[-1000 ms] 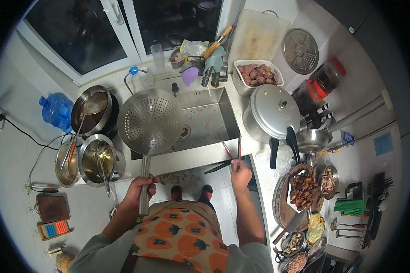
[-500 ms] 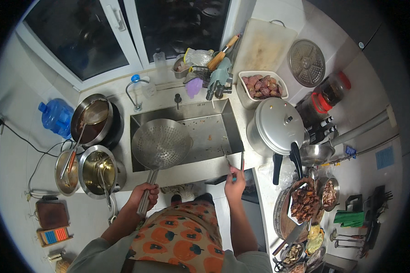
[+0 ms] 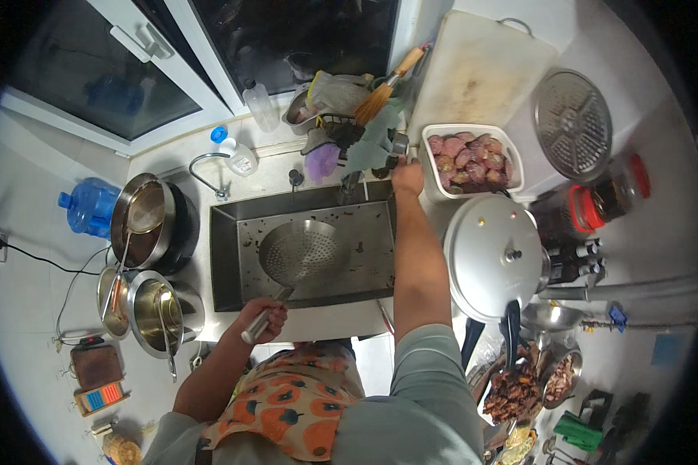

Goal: The person uses tongs to transfer fried chicken pieces from a metal strainer onto a plate. After finishing, the person rinses the strainer and tongs at the sink, then dries hands with a green cloth.

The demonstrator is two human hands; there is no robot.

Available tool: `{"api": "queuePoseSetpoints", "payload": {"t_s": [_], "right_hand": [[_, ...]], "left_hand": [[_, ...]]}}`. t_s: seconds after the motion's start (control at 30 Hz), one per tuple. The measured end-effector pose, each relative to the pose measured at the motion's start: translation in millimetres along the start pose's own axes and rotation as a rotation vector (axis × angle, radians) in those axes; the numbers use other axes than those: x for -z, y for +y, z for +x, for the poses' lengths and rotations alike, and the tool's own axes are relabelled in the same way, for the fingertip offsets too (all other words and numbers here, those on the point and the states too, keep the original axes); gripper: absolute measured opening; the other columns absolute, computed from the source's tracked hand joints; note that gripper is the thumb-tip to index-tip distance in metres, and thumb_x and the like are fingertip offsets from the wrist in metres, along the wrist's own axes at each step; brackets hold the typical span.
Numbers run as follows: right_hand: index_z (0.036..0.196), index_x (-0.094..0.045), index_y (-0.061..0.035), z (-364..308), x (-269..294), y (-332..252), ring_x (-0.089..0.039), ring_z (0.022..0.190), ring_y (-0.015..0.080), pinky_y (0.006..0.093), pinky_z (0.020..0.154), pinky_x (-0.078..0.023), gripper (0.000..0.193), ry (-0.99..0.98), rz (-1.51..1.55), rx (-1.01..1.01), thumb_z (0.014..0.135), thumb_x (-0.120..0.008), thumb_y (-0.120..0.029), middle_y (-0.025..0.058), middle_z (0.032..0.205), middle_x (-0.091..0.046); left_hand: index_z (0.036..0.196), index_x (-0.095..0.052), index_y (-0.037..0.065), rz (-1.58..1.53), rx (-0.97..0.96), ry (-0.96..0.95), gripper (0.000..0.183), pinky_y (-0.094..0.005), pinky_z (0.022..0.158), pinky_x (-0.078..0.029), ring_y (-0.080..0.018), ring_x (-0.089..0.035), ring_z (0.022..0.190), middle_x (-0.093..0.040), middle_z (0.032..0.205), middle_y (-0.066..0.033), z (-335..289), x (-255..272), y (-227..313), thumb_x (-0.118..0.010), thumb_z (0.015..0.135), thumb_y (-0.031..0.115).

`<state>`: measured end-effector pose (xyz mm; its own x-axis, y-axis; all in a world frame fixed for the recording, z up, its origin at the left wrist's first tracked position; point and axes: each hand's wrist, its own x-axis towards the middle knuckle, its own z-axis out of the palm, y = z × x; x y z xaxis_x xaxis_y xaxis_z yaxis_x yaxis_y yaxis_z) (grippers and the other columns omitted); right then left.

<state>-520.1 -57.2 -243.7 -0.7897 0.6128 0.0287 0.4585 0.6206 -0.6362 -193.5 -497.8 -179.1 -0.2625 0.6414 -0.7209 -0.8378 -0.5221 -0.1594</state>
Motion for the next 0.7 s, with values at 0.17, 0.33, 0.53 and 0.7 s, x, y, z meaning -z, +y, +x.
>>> {"api": "queuePoseSetpoints", "payload": {"t_s": [0.17,0.33,0.53,0.7], "right_hand": [[0.108,-0.079,-0.0037,40.8,-10.7,-17.5,-0.076,0.112,0.0407,0.0524,0.096,-0.062,0.034,-0.092,-0.240,-0.120,0.093,-0.077,-0.034,0.0205,0.119,-0.079],[0.109,-0.079,0.0006,54.1,-35.8,22.1,-0.078,0.106,0.0409,0.0530,0.091,-0.061,0.035,-0.056,-0.070,-0.214,0.093,-0.078,-0.031,0.0264,0.117,-0.078],[0.115,-0.072,-0.0002,-100.0,-3.5,57.3,-0.071,0.073,0.0221,0.0371,0.061,-0.055,0.028,-0.108,0.783,-0.316,0.099,-0.077,-0.023,0.0102,0.095,-0.076],[0.124,-0.069,-0.0042,-216.8,27.9,36.9,-0.072,0.086,0.0230,0.0348,0.076,-0.059,0.019,-0.613,1.247,-0.761,0.107,-0.062,-0.008,0.0106,0.108,-0.076]], "left_hand": [[0.103,-0.059,0.006,0.097,0.009,0.153,0.014,-0.0246,0.054,-0.049,-0.0077,-0.059,0.061,-0.058,0.079,0.0034,26.8,-16.5,8.3,-0.057,0.106,0.019],[0.099,-0.059,0.008,0.263,-0.026,0.236,0.012,-0.0217,0.053,-0.052,-0.0064,-0.059,0.059,-0.058,0.076,0.0043,41.7,-15.4,15.7,-0.061,0.105,0.018],[0.103,-0.062,0.005,0.311,0.104,0.133,0.015,-0.0230,0.051,-0.052,-0.0064,-0.058,0.059,-0.060,0.076,0.0036,73.8,4.3,43.2,-0.062,0.104,0.019],[0.099,-0.063,0.006,0.449,0.091,0.208,0.013,-0.0251,0.049,-0.049,-0.0078,-0.059,0.059,-0.062,0.077,0.0022,94.0,1.9,57.3,-0.063,0.102,0.019]]}}
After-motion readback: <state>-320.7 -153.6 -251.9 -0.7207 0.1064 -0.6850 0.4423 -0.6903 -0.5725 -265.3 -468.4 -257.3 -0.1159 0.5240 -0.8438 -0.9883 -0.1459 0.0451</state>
